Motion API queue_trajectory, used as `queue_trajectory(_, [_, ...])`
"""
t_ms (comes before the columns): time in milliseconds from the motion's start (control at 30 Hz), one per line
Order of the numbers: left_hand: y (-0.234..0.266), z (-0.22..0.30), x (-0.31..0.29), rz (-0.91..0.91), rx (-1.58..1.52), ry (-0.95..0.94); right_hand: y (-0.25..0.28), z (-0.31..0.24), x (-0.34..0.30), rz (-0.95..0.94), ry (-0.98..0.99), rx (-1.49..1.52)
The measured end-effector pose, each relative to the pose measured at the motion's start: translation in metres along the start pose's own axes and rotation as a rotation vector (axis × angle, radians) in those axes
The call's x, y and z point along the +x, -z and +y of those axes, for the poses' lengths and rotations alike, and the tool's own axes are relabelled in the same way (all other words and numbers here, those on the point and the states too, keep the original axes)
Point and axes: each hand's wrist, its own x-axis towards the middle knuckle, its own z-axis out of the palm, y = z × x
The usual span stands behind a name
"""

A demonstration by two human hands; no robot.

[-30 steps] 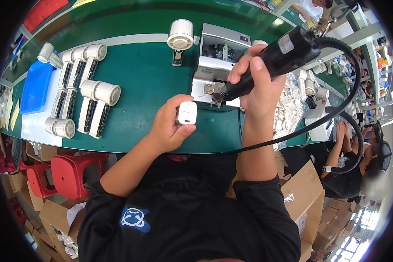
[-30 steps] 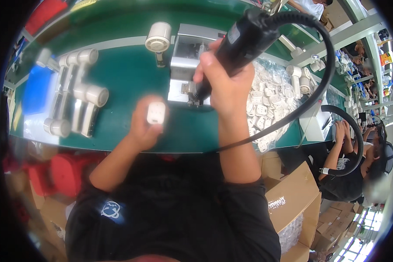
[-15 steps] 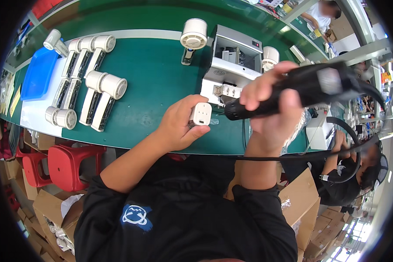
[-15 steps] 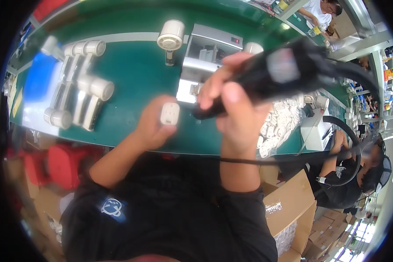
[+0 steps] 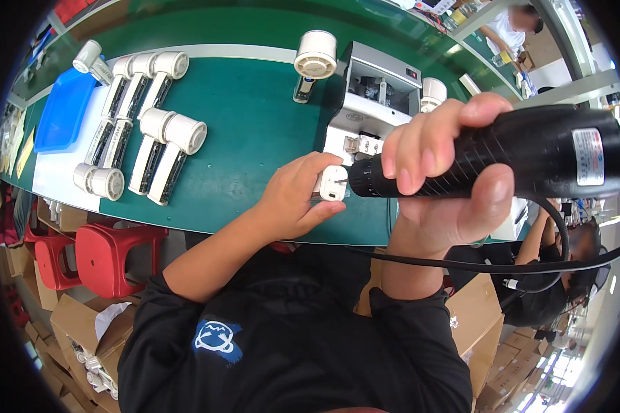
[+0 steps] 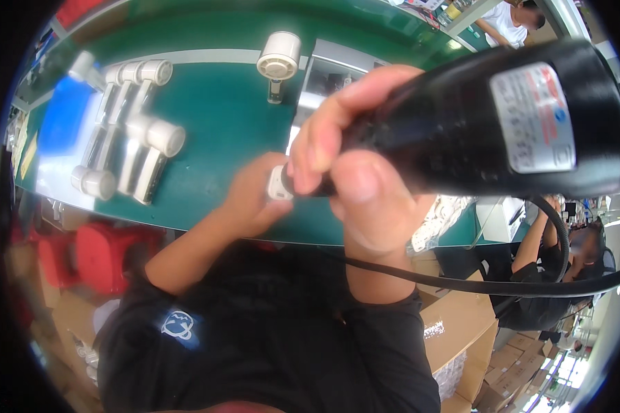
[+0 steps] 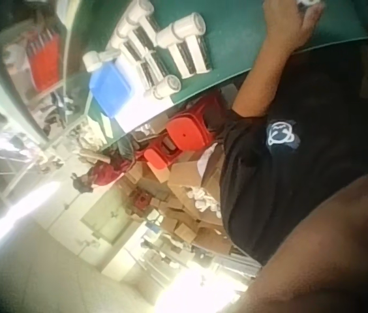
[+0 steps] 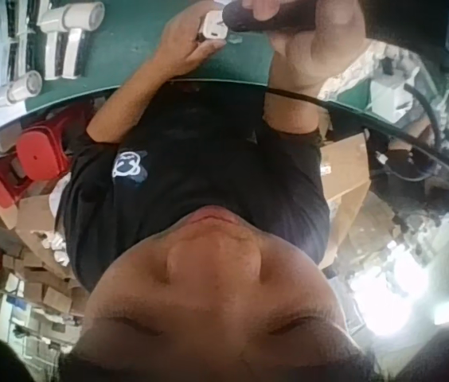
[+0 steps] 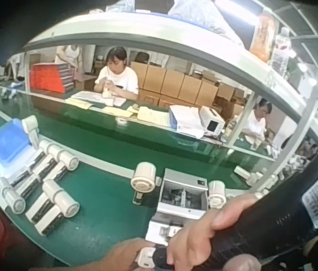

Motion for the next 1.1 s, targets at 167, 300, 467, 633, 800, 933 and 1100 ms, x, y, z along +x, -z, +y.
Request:
queue_trajectory(167, [-0.005,-0.015,-0.008,0.071,-0.007,-0.034,-0.002,0.001,-0.005,0.046,-0.003,-0.080])
queue_trajectory(300, [0.001,-0.005,-0.010,0.004,0.034,0.029,0.016,-0.003,-0.002,0.009,0.157,0.060])
queue_trajectory(467, [-0.003,-0.008,-0.014,0.116,-0.149,0.107,0.050,0.017,-0.010,0.260,0.023,-0.287])
queue_trajectory(633, [-0.004,-0.011,-0.014,0.107,-0.150,0.106,0.059,0.034,-0.015,0.275,0.002,-0.284])
queue_trajectory(800, [-0.003,-0.011,-0.017,0.145,-0.191,0.106,0.060,0.037,-0.021,0.262,-0.038,-0.290])
queue_trajectory(933, [-0.004,-0.012,-0.016,0.161,-0.180,0.091,0.058,0.035,-0.022,0.255,-0.046,-0.314])
queue_trajectory(1100, [-0.003,-0.009,-0.014,0.146,-0.174,0.087,0.060,0.031,-0.016,0.264,-0.011,-0.283])
